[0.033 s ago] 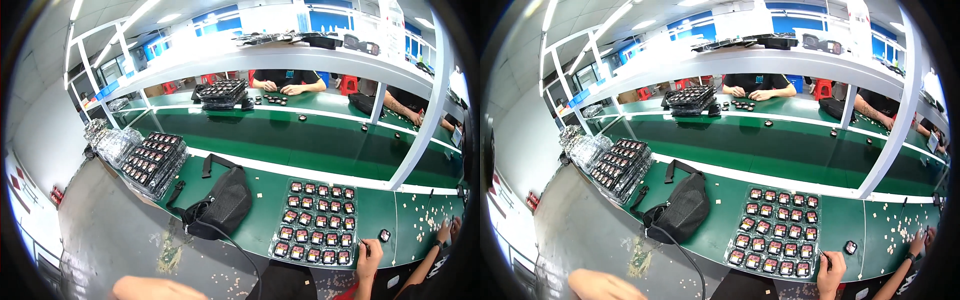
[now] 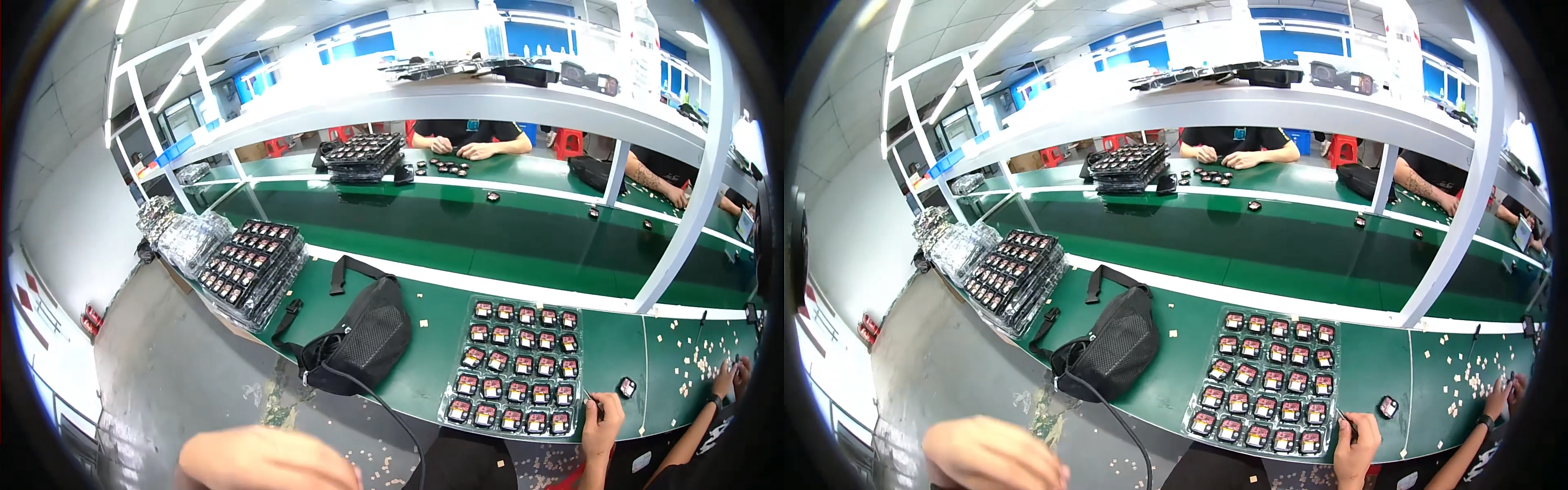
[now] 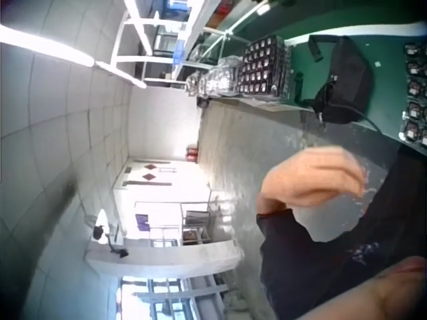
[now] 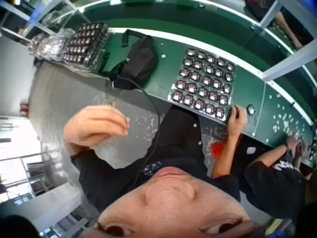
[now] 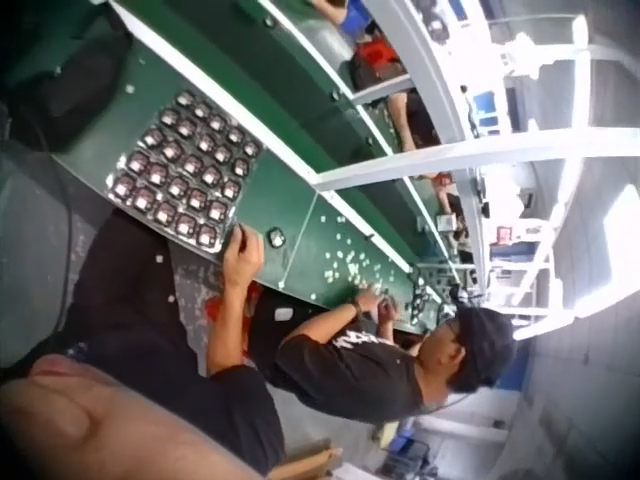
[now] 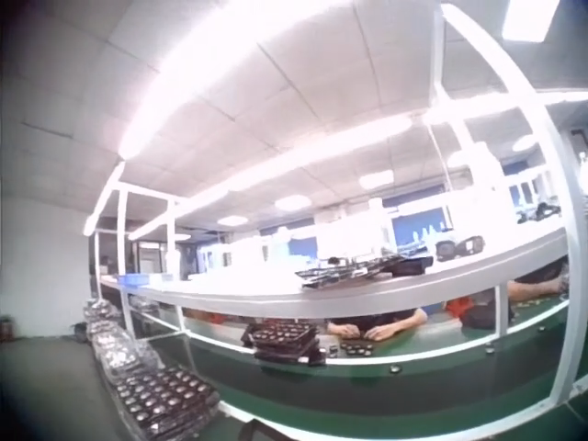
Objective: The worker is assembling small memory card components by inserting a microchip into a plastic casing using a small tool.
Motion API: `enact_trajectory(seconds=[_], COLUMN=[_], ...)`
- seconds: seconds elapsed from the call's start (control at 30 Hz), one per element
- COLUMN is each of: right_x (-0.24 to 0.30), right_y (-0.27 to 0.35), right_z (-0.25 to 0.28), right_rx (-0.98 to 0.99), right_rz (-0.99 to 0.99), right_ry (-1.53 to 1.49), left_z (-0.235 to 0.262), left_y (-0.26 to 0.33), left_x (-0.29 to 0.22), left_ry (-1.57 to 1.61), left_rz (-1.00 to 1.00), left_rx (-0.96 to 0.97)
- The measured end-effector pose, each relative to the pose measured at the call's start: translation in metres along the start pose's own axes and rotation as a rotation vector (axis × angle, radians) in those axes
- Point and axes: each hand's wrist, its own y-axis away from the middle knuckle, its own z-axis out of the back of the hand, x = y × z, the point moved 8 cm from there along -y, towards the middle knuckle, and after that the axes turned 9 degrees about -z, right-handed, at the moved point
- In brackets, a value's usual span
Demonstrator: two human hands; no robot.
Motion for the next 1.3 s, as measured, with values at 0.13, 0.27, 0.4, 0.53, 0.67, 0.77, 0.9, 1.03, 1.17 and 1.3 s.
enact_trajectory(seconds=[0.13,0.27,0.4,0.53,0.67,0.77,0.9,1.03,1.17,1.3], right_x=[0.004,0.025,0.017,0.01,0.011,0.01,0.011,0.01,0.016,-0.004], right_y=[0.001,-0.001,0.003,0.005,0.001,-0.002,-0.004,-0.004,-0.005,0.008], right_z=[0.005,0.002,0.008,0.009,0.007,0.006,0.002,0.006,0.006,0.025], right_rx=[-0.058,-0.054,-0.073,-0.094,-0.072,-0.046,-0.039,-0.049,-0.046,-0.26], right_rz=[0.061,0.083,0.072,0.003,0.032,0.023,0.009,0.017,0.048,0.071], right_ry=[0.076,0.081,0.1,0.062,0.101,0.104,0.086,0.079,0.063,0.012], left_z=[0.124,0.207,0.258,0.235,0.243,0.259,0.278,0.27,0.239,0.142], left_y=[-0.042,-0.096,-0.143,-0.187,-0.217,-0.233,-0.23,-0.191,-0.136,-0.107], left_x=[0.051,0.088,0.127,0.143,0.163,0.184,0.182,0.138,0.081,0.032], left_ry=[-0.842,-1.073,-1.161,-1.381,-1.46,-1.382,-1.486,-1.545,-1.557,-1.647], left_rz=[0.052,-0.009,-0.047,-0.164,-0.109,0.129,0.02,-0.28,-0.574,-0.647], left_rx=[-0.556,-0.741,-0.775,-0.653,-0.638,-0.592,-0.661,-1.039,-1.229,-1.157])
